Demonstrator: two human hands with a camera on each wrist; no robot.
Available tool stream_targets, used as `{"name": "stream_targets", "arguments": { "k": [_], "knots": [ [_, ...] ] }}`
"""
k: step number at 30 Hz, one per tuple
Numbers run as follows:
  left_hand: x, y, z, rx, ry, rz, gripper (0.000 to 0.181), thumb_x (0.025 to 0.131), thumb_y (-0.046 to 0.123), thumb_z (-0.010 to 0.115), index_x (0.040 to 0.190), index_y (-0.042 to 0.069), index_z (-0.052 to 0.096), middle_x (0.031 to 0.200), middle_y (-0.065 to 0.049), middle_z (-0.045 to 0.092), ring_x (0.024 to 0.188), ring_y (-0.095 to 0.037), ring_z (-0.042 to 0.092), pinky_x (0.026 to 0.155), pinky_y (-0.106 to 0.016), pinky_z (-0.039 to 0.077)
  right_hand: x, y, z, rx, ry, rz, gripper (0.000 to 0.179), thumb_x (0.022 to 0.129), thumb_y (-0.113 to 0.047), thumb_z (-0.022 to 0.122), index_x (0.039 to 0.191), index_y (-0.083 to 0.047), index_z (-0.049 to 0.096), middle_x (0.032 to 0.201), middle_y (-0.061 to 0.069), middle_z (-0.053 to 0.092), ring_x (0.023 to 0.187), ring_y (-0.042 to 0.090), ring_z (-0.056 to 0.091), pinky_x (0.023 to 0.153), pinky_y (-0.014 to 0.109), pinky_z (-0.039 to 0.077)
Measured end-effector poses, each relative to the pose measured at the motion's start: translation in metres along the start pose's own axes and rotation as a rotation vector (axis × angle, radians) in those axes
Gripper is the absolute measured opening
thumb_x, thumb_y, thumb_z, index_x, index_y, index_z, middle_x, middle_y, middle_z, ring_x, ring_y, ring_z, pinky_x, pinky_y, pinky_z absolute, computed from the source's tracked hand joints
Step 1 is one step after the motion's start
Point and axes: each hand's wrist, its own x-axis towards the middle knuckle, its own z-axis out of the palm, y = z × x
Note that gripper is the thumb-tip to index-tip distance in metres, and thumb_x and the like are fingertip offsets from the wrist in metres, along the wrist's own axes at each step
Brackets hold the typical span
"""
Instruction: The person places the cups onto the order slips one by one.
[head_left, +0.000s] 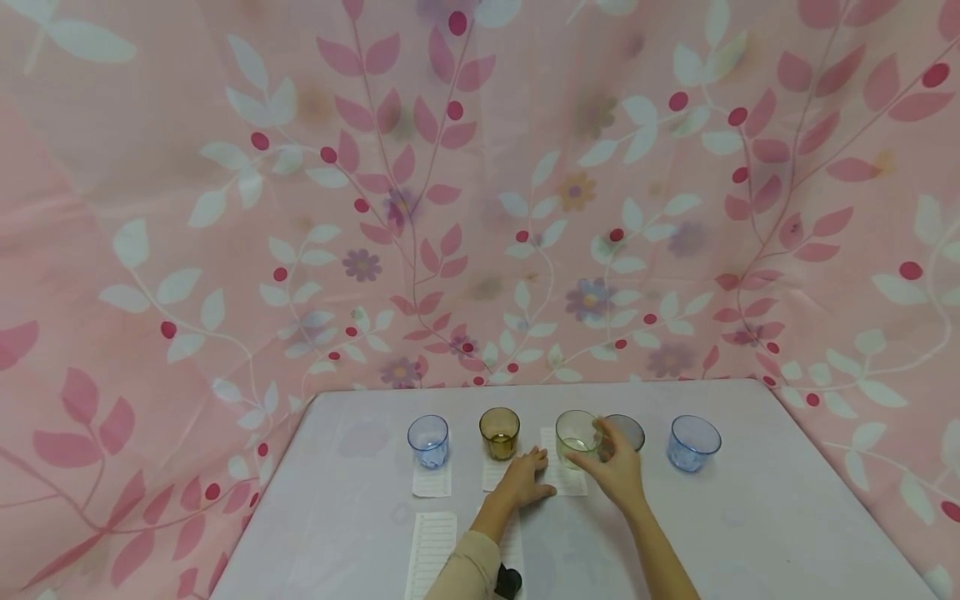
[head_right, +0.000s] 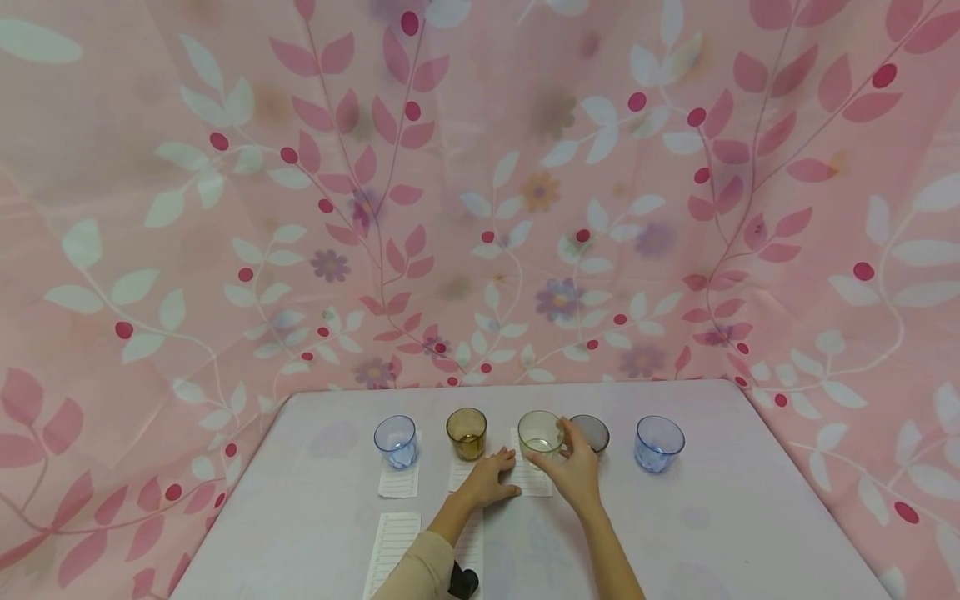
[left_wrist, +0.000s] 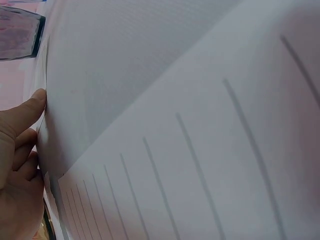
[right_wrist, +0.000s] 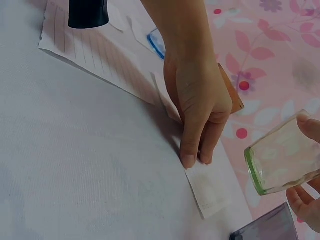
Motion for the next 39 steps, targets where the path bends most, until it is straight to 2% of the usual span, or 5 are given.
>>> {"name": "stream_targets", "arguments": {
  "k": [4, 12, 20, 25, 39],
  "knots": [
    [0.000, -0.001, 0.000, -0.008, 0.003, 0.003, 0.057, 0.080, 0.023, 0.075, 0.127, -0.002, 0.057, 0.138, -0.013, 0.050, 0.132, -0.029, 0.041, 0.108, -0.047, 0.033, 0.003, 0.001, 0.006, 0.030, 0.000, 0.003, 0.081, 0.069, -0.011, 0.083, 0.135, 0.010, 0.040, 0.132, 0.028, 0.049, 0.120, 0.045, 0.048, 0.094, 0.052, 0.046],
    [-0.001, -0.001, 0.001, -0.011, 0.008, 0.003, 0.056, 0.079, 0.022, 0.075, 0.127, -0.001, 0.057, 0.137, -0.012, 0.051, 0.132, -0.030, 0.041, 0.107, -0.048, 0.033, 0.010, 0.004, 0.016, -0.002, 0.007, -0.016, 0.080, 0.071, -0.012, 0.082, 0.135, 0.010, 0.041, 0.130, 0.028, 0.051, 0.115, 0.043, 0.053, 0.091, 0.050, 0.048],
    [0.000, -0.001, 0.001, -0.001, 0.007, 0.003, 0.056, 0.080, 0.024, 0.075, 0.127, -0.001, 0.057, 0.138, -0.011, 0.051, 0.131, -0.030, 0.042, 0.107, -0.047, 0.034, 0.014, 0.012, 0.024, -0.006, 0.009, 0.015, 0.080, 0.072, -0.015, 0.082, 0.135, 0.010, 0.040, 0.132, 0.028, 0.050, 0.115, 0.043, 0.053, 0.092, 0.050, 0.048],
    [0.000, -0.003, 0.002, -0.009, 0.008, 0.004, 0.057, 0.080, 0.024, 0.075, 0.127, -0.001, 0.057, 0.138, -0.011, 0.051, 0.132, -0.030, 0.041, 0.107, -0.048, 0.034, 0.017, 0.017, 0.026, -0.011, 0.009, 0.036, 0.080, 0.072, -0.016, 0.081, 0.136, 0.010, 0.040, 0.133, 0.028, 0.049, 0.115, 0.043, 0.052, 0.092, 0.050, 0.048],
    [0.000, -0.001, 0.001, -0.013, 0.008, -0.004, 0.057, 0.079, 0.023, 0.075, 0.127, -0.002, 0.056, 0.137, -0.012, 0.051, 0.131, -0.031, 0.042, 0.107, -0.046, 0.033, 0.024, 0.026, 0.027, -0.015, 0.022, 0.031, 0.079, 0.073, -0.015, 0.080, 0.135, 0.012, 0.040, 0.132, 0.030, 0.048, 0.117, 0.044, 0.050, 0.093, 0.051, 0.047]
  ]
}}
